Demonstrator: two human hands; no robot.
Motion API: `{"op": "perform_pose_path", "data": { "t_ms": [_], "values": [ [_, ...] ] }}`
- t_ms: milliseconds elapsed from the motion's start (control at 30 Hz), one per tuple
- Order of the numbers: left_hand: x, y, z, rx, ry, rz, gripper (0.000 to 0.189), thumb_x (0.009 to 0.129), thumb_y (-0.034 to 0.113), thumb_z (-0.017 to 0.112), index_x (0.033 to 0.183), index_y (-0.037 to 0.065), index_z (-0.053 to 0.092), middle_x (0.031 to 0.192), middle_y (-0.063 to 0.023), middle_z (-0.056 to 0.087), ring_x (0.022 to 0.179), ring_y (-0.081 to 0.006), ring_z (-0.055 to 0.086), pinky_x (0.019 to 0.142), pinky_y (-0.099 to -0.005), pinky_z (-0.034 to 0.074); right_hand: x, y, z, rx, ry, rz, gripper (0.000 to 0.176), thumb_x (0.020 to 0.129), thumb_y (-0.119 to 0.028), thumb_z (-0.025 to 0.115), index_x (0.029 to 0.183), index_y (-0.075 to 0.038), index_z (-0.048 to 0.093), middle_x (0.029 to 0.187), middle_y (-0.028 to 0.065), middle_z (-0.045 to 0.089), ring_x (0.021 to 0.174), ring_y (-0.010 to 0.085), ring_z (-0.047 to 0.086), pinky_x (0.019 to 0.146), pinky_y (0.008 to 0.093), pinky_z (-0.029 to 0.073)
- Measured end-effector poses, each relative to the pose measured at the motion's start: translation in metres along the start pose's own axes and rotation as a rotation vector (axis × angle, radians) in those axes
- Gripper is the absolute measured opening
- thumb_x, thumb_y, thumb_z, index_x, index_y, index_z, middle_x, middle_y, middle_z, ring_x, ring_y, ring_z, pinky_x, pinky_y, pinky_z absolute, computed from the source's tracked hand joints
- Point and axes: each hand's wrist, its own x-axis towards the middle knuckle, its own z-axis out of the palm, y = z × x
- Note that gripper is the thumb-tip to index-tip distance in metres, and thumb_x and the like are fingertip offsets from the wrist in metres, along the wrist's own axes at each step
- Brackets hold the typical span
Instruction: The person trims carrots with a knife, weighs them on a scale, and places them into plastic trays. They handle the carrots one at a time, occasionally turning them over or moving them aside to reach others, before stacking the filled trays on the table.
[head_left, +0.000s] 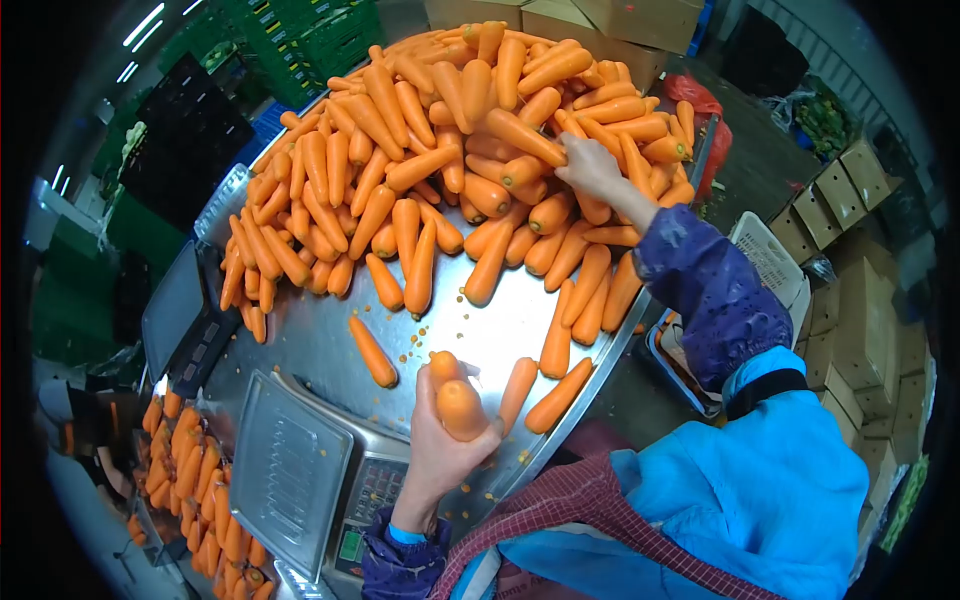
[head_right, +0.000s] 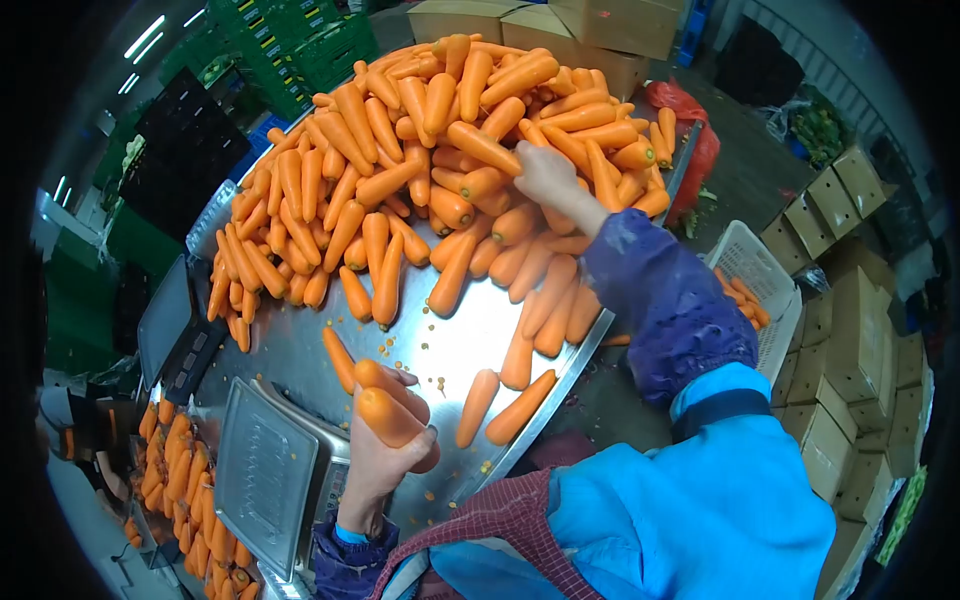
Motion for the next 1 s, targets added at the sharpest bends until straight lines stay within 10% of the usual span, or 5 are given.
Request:
{"op": "perform_pose_path", "data": {
  "t_ms": [200, 433, 567, 733, 1000],
  "values": [
    [0.007, 0.008, 0.001, 0.574, 0.081, 0.302, 0.059, 0.058, 0.012, 0.073, 0.109, 0.004, 0.045, 0.101, -0.0113, 0.053, 0.1, -0.0305, 0.05, 0.095, -0.0396, 0.034, -0.046, -0.038, -0.07, 1.276, -0.496, 0.469, 0.025, 0.078, -0.027, 0.065, 0.087, -0.005, 0.055, 0.068, 0.0051, 0.06, 0.045, 0.0036, 0.038, 0.04, 0.0204, 0.031],
    [0.022, 0.03, 0.009, 0.973, 0.03, 0.581, 0.045, 0.056, 0.018, 0.074, 0.093, 0.004, 0.054, 0.127, -0.0188, 0.036, 0.123, -0.0411, 0.029, 0.094, -0.0638, 0.018, -0.112, -0.092, -0.103, 1.3, -0.945, 0.126, 0.033, 0.08, -0.034, 0.063, 0.087, -0.002, 0.057, 0.07, 0.008, 0.063, 0.039, 0.0023, 0.035, 0.034, 0.0165, 0.026],
    [0.018, 0.023, 0.004, 0.759, -0.055, 0.469, 0.059, 0.053, 0.025, 0.077, 0.102, 0.002, 0.052, 0.127, -0.0254, 0.032, 0.123, -0.0412, 0.029, 0.1, -0.0595, 0.017, -0.124, -0.1, -0.109, 1.364, -1.074, 0.159, 0.03, 0.088, -0.027, 0.054, 0.093, 0.002, 0.058, 0.075, 0.0065, 0.064, 0.042, 0.0027, 0.039, 0.038, 0.017, 0.03],
    [0.0, 0.0, 0.001, 0.393, -0.127, 0.225, 0.07, 0.055, 0.024, 0.073, 0.115, 0.0, 0.044, 0.13, -0.0266, 0.029, 0.125, -0.0426, 0.027, 0.102, -0.0455, 0.027, -0.142, -0.108, -0.102, 0.581, -0.053, -0.653, 0.026, 0.079, -0.005, 0.06, 0.105, -0.003, 0.058, 0.081, 0.01, 0.064, 0.063, 0.0205, 0.062, 0.052, 0.0282, 0.045],
    [-0.014, 0.005, -0.005, 0.088, -0.278, 0.065, 0.074, 0.055, 0.021, 0.074, 0.118, -0.002, 0.043, 0.129, -0.0215, 0.032, 0.12, -0.035, 0.036, 0.098, -0.0398, 0.034, -0.152, -0.127, -0.107, 0.314, 0.021, -0.749, 0.028, 0.075, -0.009, 0.058, 0.103, -0.008, 0.055, 0.073, 0.0013, 0.058, 0.065, 0.0166, 0.063, 0.048, 0.0282, 0.048]
  ]
}}
